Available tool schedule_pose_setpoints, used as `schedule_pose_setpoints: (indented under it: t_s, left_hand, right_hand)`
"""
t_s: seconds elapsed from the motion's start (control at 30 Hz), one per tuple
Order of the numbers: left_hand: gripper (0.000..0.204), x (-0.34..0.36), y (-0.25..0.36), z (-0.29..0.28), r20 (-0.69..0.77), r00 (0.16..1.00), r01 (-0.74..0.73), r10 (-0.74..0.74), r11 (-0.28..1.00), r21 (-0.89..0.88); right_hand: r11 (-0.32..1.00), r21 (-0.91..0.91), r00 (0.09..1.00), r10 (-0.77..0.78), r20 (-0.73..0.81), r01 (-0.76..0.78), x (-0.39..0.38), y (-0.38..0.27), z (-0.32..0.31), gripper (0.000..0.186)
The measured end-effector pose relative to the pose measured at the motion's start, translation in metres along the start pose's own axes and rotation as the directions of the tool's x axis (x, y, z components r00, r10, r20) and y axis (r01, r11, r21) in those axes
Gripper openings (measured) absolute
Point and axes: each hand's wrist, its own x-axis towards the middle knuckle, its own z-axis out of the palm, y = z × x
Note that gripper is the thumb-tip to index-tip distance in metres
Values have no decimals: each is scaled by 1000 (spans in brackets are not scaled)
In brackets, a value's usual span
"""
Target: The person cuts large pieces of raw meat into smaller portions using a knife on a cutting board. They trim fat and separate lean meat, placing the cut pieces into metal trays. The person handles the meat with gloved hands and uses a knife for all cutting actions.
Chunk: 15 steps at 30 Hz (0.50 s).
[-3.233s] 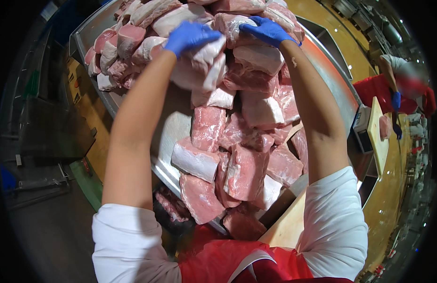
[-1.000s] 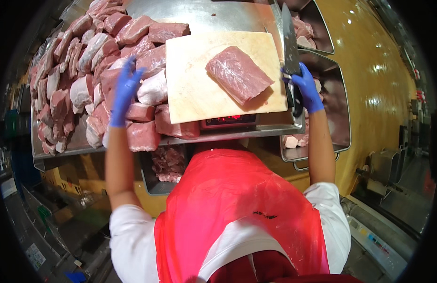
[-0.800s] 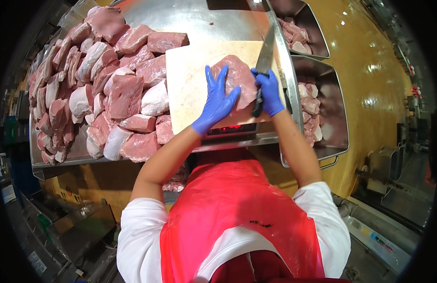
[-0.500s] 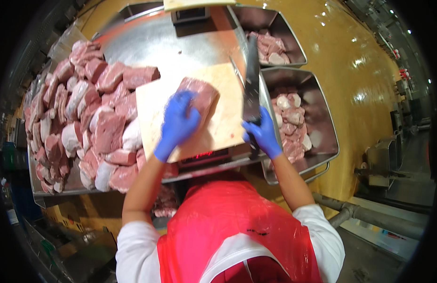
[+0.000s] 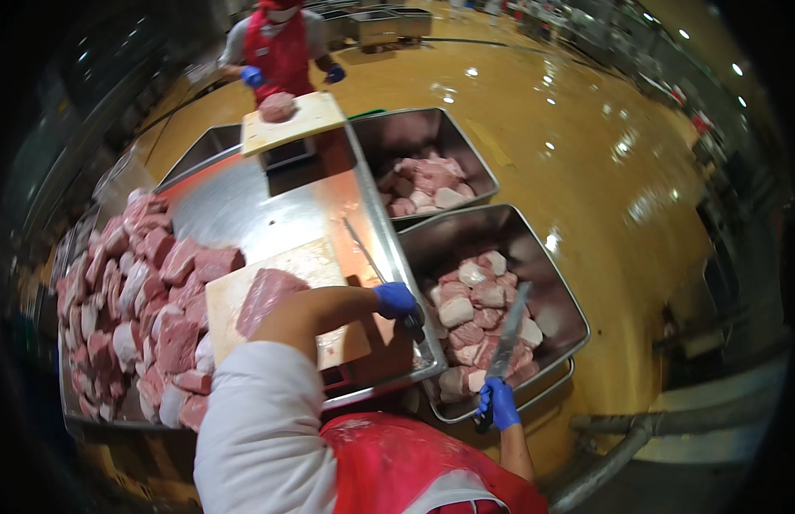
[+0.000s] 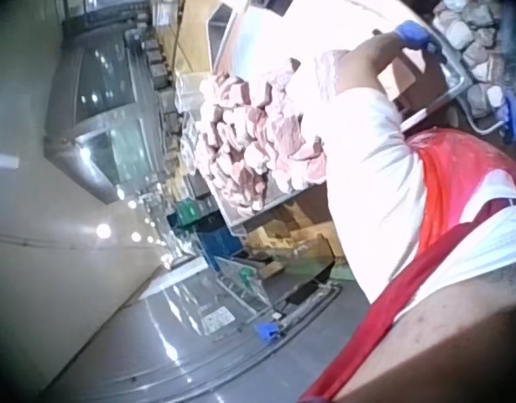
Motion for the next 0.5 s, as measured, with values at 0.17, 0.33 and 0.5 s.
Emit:
schedule_pose_setpoints:
  t_s: [0.17,0.33,0.5]
  left_hand:
    - [21,18,87,-145,-547,837,-140,-30,954,-266]
    - [29,20,183,-150,-644,659,-627,390,757,-183]
    - [29,37,218,-139,-708,501,-734,498,677,-43]
  right_hand:
    - [827,-407,903,-430,-12,388,15,4,-39,21]
    - [331,-883,883,-438,168,333,55,-119,-20,60]
    - [-91,-796,699,-426,574,598,-48,-188,67,76]
